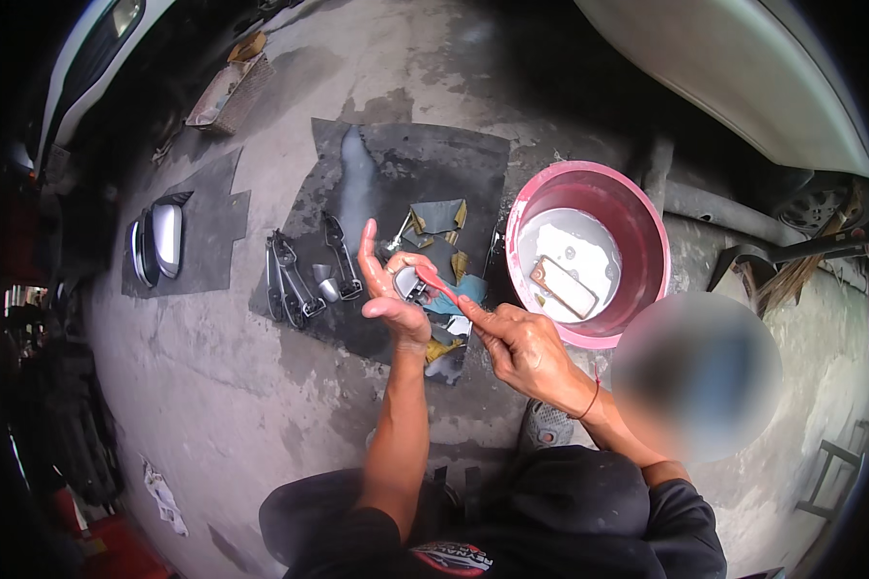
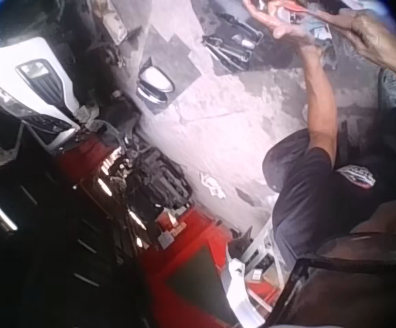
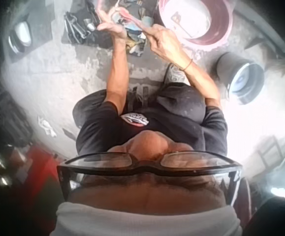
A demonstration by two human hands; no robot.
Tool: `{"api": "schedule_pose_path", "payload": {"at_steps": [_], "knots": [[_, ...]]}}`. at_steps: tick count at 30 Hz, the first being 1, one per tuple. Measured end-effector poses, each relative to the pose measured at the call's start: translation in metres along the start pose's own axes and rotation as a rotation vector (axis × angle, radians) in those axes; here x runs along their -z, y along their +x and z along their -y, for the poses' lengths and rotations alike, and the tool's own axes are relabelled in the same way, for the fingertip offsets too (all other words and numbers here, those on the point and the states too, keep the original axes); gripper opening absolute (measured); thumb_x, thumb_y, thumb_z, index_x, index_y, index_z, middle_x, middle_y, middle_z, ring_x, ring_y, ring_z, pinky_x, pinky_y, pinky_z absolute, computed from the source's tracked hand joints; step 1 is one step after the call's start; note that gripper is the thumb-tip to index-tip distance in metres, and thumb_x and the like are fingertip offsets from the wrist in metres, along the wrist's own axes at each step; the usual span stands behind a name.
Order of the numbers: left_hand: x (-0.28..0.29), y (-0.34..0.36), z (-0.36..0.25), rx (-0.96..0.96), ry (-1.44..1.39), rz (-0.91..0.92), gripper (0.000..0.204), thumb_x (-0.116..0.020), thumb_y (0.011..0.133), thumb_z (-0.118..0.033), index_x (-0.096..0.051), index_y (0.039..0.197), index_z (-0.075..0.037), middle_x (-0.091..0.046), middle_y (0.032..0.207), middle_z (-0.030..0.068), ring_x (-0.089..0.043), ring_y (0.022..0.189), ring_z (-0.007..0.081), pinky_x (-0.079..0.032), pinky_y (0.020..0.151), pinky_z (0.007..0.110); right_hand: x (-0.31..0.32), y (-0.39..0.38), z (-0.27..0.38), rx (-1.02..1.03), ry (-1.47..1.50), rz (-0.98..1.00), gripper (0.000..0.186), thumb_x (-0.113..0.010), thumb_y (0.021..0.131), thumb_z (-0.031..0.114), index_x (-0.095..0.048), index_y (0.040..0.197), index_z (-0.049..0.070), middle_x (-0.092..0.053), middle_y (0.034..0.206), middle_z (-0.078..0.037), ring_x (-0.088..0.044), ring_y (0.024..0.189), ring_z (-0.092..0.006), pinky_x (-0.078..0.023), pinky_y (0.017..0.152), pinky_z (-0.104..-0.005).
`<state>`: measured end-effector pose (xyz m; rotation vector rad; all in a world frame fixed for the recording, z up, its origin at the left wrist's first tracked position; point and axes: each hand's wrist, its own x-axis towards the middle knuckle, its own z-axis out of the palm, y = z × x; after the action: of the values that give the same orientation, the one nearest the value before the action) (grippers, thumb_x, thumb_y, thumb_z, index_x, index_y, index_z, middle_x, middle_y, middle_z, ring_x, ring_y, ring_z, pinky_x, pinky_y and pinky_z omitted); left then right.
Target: The person touches a car bumper on a stand by hand. The person then cleans and sands small car parts using sandpaper, a toothbrush, and water from a bucket.
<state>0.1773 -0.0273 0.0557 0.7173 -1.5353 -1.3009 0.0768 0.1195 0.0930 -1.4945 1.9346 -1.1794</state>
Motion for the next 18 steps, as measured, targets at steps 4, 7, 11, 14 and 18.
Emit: {"api": "schedule_pose_path", "payload": {"at_steps": [4, 7, 11, 14, 18], "knots": [[-0.001, 0.000, -0.006, 0.034, -0.014, 0.009, 0.122, -0.005, 0.065, -0.094, -0.027, 0.142, -0.002, -0.057, 0.067, 0.0064, -0.046, 0.049, 0.0094, -0.039, 0.047, 0.020, 0.008, 0.005, -0.001, 0.044, 0.267, 0.153, 0.049, -0.059, 0.079, -0.006, -0.064, 0.124, 0.012, -0.058, 0.067, -0.014, -0.060, 0.060, -0.0287, -0.047, 0.054, -0.0372], [0.000, 0.003, -0.005, -0.074, 0.017, -0.011, 0.123, -0.006, 0.065, -0.094, -0.028, 0.140, 0.000, -0.057, 0.067, 0.0060, -0.046, 0.049, 0.0094, -0.039, 0.047, 0.020, 0.012, 0.008, 0.007, 0.011, -0.020, -0.096, 0.049, -0.059, 0.079, -0.006, -0.064, 0.125, 0.012, -0.059, 0.068, -0.014, -0.060, 0.059, -0.0283, -0.047, 0.054, -0.0365], [0.007, 0.003, 0.006, -0.124, 0.101, -0.062, 0.128, -0.011, 0.060, -0.097, -0.037, 0.134, 0.004, -0.055, 0.066, 0.0037, -0.049, 0.056, 0.0082, -0.041, 0.052, 0.021, 0.005, -0.004, 0.005, 0.059, 0.076, 0.053, 0.048, -0.061, 0.078, -0.005, -0.064, 0.124, 0.011, -0.059, 0.068, -0.015, -0.060, 0.058, -0.0289, -0.048, 0.055, -0.0364], [0.009, -0.002, 0.005, -0.034, 0.106, 0.000, 0.129, -0.010, 0.060, -0.098, -0.040, 0.131, 0.005, -0.055, 0.067, 0.0034, -0.052, 0.062, 0.0096, -0.042, 0.058, 0.022, 0.026, 0.006, 0.006, 0.035, 0.139, 0.105, 0.044, -0.062, 0.078, -0.003, -0.066, 0.121, 0.011, -0.060, 0.068, -0.015, -0.061, 0.060, -0.0288, -0.049, 0.057, -0.0368], [0.003, -0.004, 0.005, -0.055, 0.118, 0.028, 0.130, -0.010, 0.058, -0.098, -0.041, 0.130, 0.006, -0.055, 0.069, 0.0027, -0.052, 0.064, 0.0092, -0.042, 0.059, 0.023, 0.022, 0.003, 0.010, 0.024, 0.092, 0.073, 0.039, -0.061, 0.082, -0.002, -0.068, 0.118, 0.011, -0.063, 0.072, -0.016, -0.061, 0.062, -0.0301, -0.047, 0.059, -0.0398]]}}
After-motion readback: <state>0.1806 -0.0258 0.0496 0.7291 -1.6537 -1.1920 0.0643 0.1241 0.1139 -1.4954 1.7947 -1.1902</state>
